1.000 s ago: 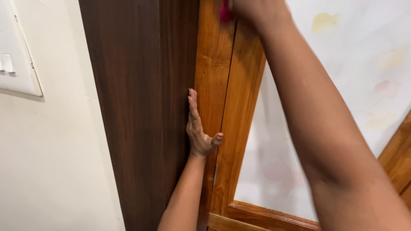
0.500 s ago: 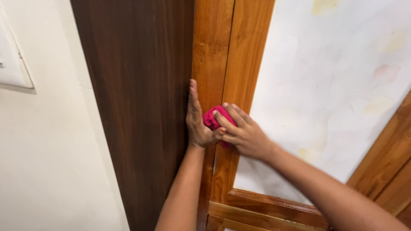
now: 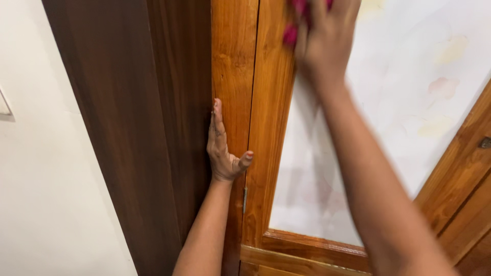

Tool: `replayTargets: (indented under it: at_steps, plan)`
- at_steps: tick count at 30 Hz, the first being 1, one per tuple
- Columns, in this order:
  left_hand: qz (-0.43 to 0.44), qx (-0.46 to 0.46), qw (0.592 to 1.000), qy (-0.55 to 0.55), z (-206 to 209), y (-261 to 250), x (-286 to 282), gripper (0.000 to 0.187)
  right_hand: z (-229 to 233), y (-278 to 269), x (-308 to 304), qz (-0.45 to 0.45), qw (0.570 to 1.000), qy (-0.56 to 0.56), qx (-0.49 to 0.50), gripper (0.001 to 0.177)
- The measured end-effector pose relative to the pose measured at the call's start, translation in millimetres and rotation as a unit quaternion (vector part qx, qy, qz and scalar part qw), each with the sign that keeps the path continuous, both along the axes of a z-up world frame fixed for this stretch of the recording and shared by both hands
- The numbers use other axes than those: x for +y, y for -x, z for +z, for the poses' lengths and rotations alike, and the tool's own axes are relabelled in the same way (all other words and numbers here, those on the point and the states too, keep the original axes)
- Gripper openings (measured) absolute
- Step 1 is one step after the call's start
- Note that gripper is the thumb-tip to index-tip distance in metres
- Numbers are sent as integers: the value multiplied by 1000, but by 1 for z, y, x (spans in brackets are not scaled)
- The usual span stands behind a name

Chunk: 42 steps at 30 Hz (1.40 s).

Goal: The person wipes a wooden door with a pink cloth, cleaning the metal grille, glass panel, and wooden frame. The person systematically wipes the door surface and edges, then closes the door and continues wiping the exterior side.

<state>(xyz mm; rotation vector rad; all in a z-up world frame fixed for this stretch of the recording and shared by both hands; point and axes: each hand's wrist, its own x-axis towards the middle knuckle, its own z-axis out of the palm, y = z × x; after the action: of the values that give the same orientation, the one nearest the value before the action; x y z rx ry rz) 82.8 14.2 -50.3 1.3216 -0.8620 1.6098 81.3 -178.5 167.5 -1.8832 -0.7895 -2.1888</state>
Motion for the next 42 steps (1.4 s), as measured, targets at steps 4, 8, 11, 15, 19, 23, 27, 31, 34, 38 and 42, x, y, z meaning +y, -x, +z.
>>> replayTargets:
  at_steps: [4, 8, 11, 15, 19, 23, 27, 31, 34, 38, 42]
  plan:
    - [29, 21, 999, -4, 2, 6, 0, 104, -124, 4, 4, -47, 997, -25, 48, 45]
    - [51, 29, 998, -4, 6, 12, -1, 104, -262, 20, -11, -59, 991, 54, 105, 61]
    - [30, 36, 999, 5, 6, 13, -1, 106, -346, 41, -24, -74, 978, 130, 143, 68]
    - [52, 50, 997, -27, -2, 15, 3, 104, -361, 58, -55, -45, 918, 325, 221, 71]
    - [68, 44, 996, -30, -7, 14, 4, 103, -246, 38, -74, -85, 915, 372, 130, 65]
    - [68, 50, 996, -25, -12, 11, 2, 102, -105, 28, -66, -104, 970, 198, 99, 57]
    - [67, 50, 996, -19, -15, 7, 0, 101, -70, 26, -28, -112, 993, 28, 13, 39]
    - [70, 51, 996, -7, -25, 8, -2, 100, -148, 29, -5, -99, 994, -2, 38, 46]
    - [76, 62, 995, -7, -35, 8, -1, 100, -216, 27, -4, -103, 993, -5, 50, 55]
    - [83, 73, 994, -12, -46, 11, -1, 100, -299, 21, -14, -108, 991, 12, 80, 62]
    - [68, 97, 993, -18, -50, 22, 0, 99, -366, 28, -31, -114, 981, 93, 128, 59]
